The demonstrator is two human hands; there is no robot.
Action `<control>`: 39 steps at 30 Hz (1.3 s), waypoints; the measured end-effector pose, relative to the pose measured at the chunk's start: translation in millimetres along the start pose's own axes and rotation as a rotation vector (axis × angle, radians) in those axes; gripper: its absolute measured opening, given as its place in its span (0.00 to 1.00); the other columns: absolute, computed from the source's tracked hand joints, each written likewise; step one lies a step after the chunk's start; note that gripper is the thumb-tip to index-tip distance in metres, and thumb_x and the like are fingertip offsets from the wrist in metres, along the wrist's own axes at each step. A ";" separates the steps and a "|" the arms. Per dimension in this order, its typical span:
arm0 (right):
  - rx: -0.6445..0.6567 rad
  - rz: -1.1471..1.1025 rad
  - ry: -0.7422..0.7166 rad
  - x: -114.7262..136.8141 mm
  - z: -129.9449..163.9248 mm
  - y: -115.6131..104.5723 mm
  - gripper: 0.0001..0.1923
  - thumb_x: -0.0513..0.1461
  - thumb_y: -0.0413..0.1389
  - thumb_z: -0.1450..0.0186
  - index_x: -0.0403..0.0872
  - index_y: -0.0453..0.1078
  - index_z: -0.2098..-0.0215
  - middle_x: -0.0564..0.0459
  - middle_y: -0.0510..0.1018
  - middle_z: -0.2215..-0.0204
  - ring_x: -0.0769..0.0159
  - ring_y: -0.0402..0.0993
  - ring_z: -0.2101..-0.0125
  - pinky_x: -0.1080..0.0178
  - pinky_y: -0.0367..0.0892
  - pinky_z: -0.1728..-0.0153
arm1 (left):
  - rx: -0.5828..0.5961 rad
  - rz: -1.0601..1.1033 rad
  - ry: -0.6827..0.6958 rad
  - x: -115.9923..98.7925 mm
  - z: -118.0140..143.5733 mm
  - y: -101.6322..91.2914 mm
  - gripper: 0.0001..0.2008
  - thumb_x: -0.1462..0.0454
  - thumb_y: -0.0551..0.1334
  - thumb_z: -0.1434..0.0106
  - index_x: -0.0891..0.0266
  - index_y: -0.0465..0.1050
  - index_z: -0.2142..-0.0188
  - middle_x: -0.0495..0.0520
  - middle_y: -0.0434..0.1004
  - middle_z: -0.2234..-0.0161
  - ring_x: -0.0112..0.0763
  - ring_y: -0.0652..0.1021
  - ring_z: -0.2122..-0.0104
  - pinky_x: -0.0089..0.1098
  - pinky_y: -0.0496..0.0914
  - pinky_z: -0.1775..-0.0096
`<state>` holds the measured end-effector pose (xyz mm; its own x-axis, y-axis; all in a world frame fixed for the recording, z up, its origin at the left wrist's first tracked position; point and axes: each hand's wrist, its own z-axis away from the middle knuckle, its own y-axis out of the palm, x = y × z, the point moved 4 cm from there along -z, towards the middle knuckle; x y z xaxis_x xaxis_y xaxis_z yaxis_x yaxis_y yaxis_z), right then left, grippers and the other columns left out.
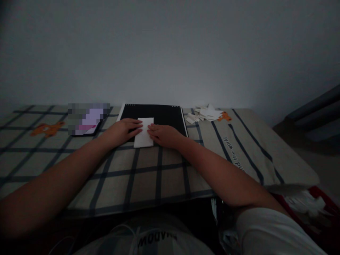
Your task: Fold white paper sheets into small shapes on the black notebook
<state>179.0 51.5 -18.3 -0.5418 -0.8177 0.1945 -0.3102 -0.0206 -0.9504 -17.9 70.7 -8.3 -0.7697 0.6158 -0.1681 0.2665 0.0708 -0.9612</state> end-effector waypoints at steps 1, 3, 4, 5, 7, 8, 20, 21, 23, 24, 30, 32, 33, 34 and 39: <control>0.003 -0.004 0.004 0.2 0.0 -0.4 0.21 0.39 0.50 0.26 0.40 0.73 0.39 0.40 0.70 0.36 0.57 0.66 0.35 0.53 0.62 0.33 | 0.010 -0.010 -0.008 -0.3 -0.4 0.1 0.23 0.55 0.54 0.28 0.65 0.79 0.46 0.62 0.78 0.42 0.47 0.75 0.41 0.46 0.69 0.38; 0.003 -0.007 0.008 0.7 0.0 -1.1 0.21 0.39 0.50 0.26 0.40 0.73 0.39 0.40 0.70 0.36 0.57 0.66 0.34 0.53 0.62 0.33 | 0.025 -0.024 -0.016 -1.6 -0.9 -0.3 0.23 0.55 0.54 0.28 0.66 0.79 0.45 0.62 0.77 0.41 0.47 0.75 0.41 0.46 0.69 0.38; 0.002 -0.006 0.009 0.9 0.0 -1.2 0.21 0.39 0.50 0.26 0.39 0.72 0.39 0.39 0.70 0.36 0.56 0.66 0.35 0.52 0.62 0.33 | 0.033 -0.029 -0.017 -2.5 -1.0 -0.7 0.23 0.55 0.54 0.28 0.66 0.79 0.45 0.62 0.77 0.41 0.47 0.75 0.41 0.46 0.69 0.38; 0.001 -0.004 0.008 1.1 0.0 -1.1 0.21 0.39 0.50 0.26 0.39 0.72 0.39 0.39 0.70 0.36 0.56 0.66 0.35 0.52 0.62 0.33 | 0.041 -0.035 -0.016 -3.4 -1.1 -1.1 0.23 0.55 0.54 0.28 0.66 0.79 0.45 0.62 0.77 0.40 0.46 0.75 0.40 0.45 0.68 0.38; -0.001 0.007 0.004 0.9 0.1 -0.5 0.21 0.38 0.50 0.26 0.38 0.72 0.39 0.38 0.70 0.36 0.56 0.67 0.35 0.53 0.62 0.33 | 0.060 -0.057 -0.012 -5.1 -1.1 -2.0 0.23 0.55 0.54 0.27 0.66 0.78 0.44 0.62 0.76 0.40 0.46 0.75 0.40 0.45 0.68 0.38; -0.003 0.014 -0.001 0.8 0.1 -0.1 0.22 0.39 0.50 0.26 0.38 0.72 0.39 0.38 0.70 0.37 0.56 0.67 0.35 0.53 0.63 0.33 | 0.070 -0.071 -0.011 -5.9 -1.0 -2.3 0.23 0.56 0.54 0.27 0.66 0.77 0.44 0.62 0.76 0.40 0.46 0.74 0.40 0.44 0.68 0.38; -0.011 0.021 -0.002 3.7 0.7 -2.2 0.21 0.38 0.50 0.26 0.38 0.73 0.39 0.38 0.71 0.37 0.56 0.68 0.36 0.53 0.63 0.34 | -0.028 -0.045 -0.100 -8.5 -6.2 -8.1 0.19 0.58 0.52 0.26 0.62 0.80 0.50 0.58 0.82 0.47 0.44 0.80 0.46 0.41 0.72 0.44; -0.012 0.019 0.002 4.0 0.8 -2.6 0.21 0.38 0.50 0.26 0.39 0.73 0.39 0.39 0.71 0.37 0.56 0.68 0.36 0.53 0.64 0.34 | -0.037 -0.052 -0.114 -7.9 -6.8 -8.0 0.19 0.58 0.53 0.27 0.61 0.80 0.51 0.58 0.82 0.47 0.44 0.80 0.46 0.41 0.73 0.45; -0.012 0.017 0.006 3.9 1.0 -3.1 0.21 0.38 0.50 0.26 0.40 0.73 0.40 0.40 0.71 0.37 0.57 0.68 0.36 0.53 0.64 0.34 | -0.049 -0.067 -0.124 -5.8 -7.6 -7.8 0.18 0.58 0.54 0.27 0.61 0.80 0.50 0.57 0.83 0.48 0.44 0.81 0.47 0.41 0.73 0.46; -0.013 0.016 0.007 3.7 1.1 -3.2 0.20 0.38 0.51 0.26 0.40 0.73 0.40 0.40 0.71 0.37 0.57 0.68 0.36 0.53 0.64 0.34 | -0.049 -0.071 -0.120 -4.3 -7.9 -7.6 0.18 0.58 0.54 0.27 0.61 0.80 0.49 0.57 0.82 0.48 0.44 0.80 0.47 0.41 0.73 0.46; -0.024 -0.025 0.002 1.4 1.4 -2.0 0.20 0.38 0.51 0.27 0.42 0.74 0.40 0.41 0.71 0.37 0.57 0.68 0.36 0.52 0.64 0.34 | 0.077 -0.059 -0.011 8.6 -6.1 -4.0 0.21 0.57 0.54 0.27 0.60 0.77 0.42 0.55 0.76 0.39 0.40 0.76 0.40 0.38 0.68 0.39; -0.023 -0.030 0.006 1.1 1.4 -1.9 0.21 0.38 0.51 0.27 0.41 0.74 0.40 0.41 0.71 0.37 0.58 0.68 0.36 0.53 0.63 0.33 | 0.114 -0.049 0.011 12.2 -4.1 -3.8 0.22 0.56 0.54 0.27 0.60 0.75 0.40 0.55 0.73 0.37 0.40 0.74 0.39 0.39 0.66 0.38; -0.022 -0.028 0.006 1.2 1.4 -1.9 0.21 0.38 0.51 0.27 0.41 0.74 0.40 0.40 0.71 0.37 0.58 0.68 0.35 0.53 0.63 0.33 | 0.131 -0.044 0.017 13.4 -3.1 -3.9 0.23 0.55 0.54 0.27 0.60 0.74 0.39 0.56 0.72 0.36 0.40 0.73 0.38 0.40 0.65 0.37; -0.021 -0.028 0.006 1.3 1.5 -2.1 0.21 0.38 0.51 0.27 0.41 0.73 0.39 0.40 0.71 0.37 0.58 0.67 0.35 0.53 0.62 0.33 | 0.146 -0.041 0.022 14.1 -2.0 -4.1 0.24 0.54 0.54 0.27 0.60 0.73 0.38 0.56 0.71 0.35 0.41 0.72 0.37 0.41 0.64 0.36; -0.025 -0.042 0.009 1.6 2.5 -3.2 0.21 0.39 0.51 0.27 0.43 0.74 0.39 0.42 0.71 0.37 0.57 0.67 0.35 0.50 0.63 0.33 | 0.206 -0.019 0.030 13.3 2.6 -5.9 0.28 0.50 0.56 0.28 0.59 0.67 0.34 0.59 0.65 0.32 0.42 0.67 0.33 0.44 0.58 0.33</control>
<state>181.1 48.9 -15.5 -0.5350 -0.8111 0.2364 -0.3522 -0.0402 -0.9350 -31.2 76.5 -5.5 -0.7548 0.6395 -0.1460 0.1257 -0.0774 -0.9890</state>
